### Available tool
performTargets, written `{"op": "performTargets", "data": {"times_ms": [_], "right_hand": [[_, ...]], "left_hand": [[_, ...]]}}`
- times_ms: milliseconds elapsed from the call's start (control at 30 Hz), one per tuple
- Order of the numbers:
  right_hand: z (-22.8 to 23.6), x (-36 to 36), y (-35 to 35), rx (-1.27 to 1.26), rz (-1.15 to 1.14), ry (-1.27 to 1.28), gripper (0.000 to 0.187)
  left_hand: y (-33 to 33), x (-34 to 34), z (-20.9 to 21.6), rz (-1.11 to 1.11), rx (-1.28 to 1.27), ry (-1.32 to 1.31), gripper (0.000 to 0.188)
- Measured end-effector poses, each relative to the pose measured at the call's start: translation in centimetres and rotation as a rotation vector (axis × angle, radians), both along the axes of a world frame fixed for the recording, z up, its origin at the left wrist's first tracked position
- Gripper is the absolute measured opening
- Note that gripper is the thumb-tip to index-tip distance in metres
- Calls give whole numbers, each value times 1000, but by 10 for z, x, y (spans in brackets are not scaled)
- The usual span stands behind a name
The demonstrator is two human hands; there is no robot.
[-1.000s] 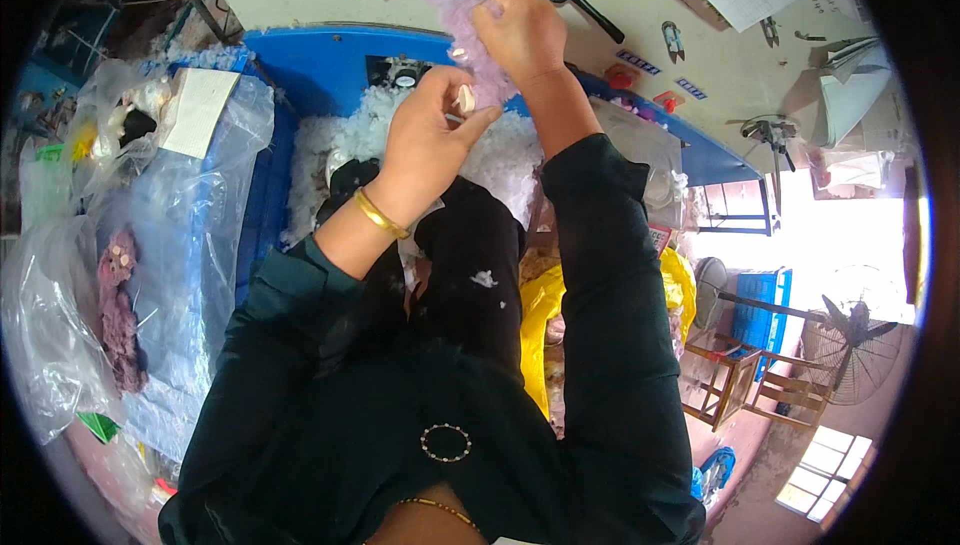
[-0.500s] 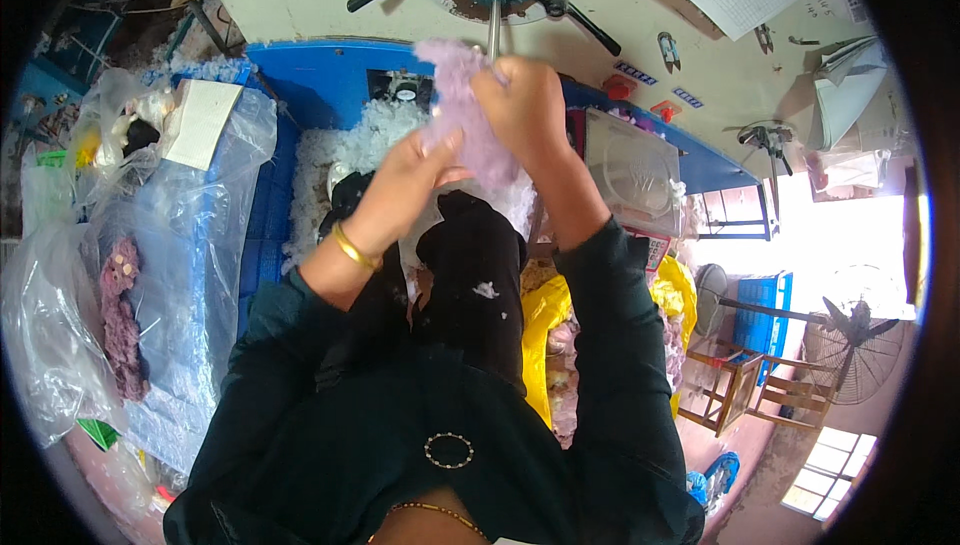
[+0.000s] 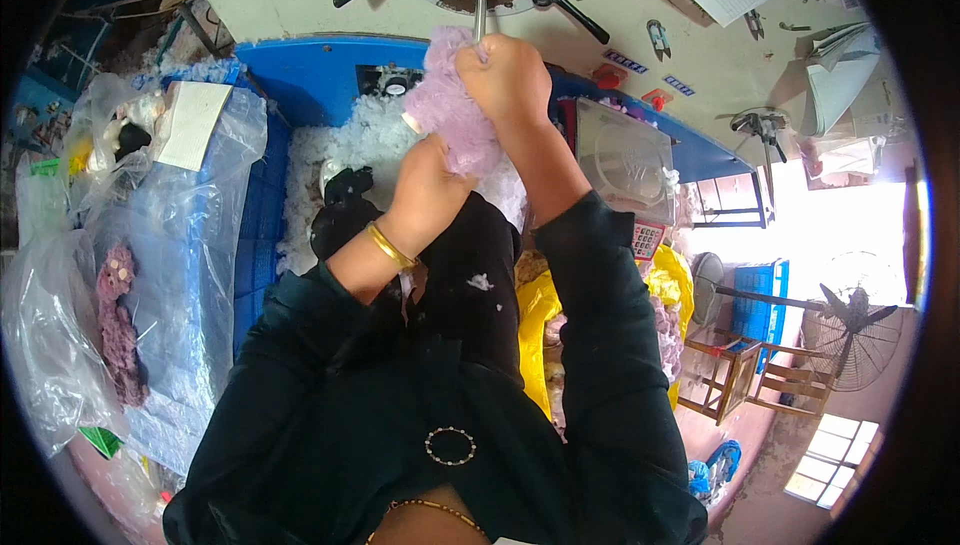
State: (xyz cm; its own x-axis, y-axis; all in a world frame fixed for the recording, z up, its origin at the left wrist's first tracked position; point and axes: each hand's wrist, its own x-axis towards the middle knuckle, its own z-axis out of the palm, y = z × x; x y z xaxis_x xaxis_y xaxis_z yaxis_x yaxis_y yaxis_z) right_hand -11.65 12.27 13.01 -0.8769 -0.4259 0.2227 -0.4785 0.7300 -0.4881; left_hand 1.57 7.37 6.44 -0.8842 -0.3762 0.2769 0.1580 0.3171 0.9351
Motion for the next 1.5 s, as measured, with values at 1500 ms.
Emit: {"op": "performTargets", "data": {"times_ms": [1500], "right_hand": [[-9,6,6,-440,210,133,29]], "left_hand": [[-45,-22,19,-389,872,-26,45]]}}
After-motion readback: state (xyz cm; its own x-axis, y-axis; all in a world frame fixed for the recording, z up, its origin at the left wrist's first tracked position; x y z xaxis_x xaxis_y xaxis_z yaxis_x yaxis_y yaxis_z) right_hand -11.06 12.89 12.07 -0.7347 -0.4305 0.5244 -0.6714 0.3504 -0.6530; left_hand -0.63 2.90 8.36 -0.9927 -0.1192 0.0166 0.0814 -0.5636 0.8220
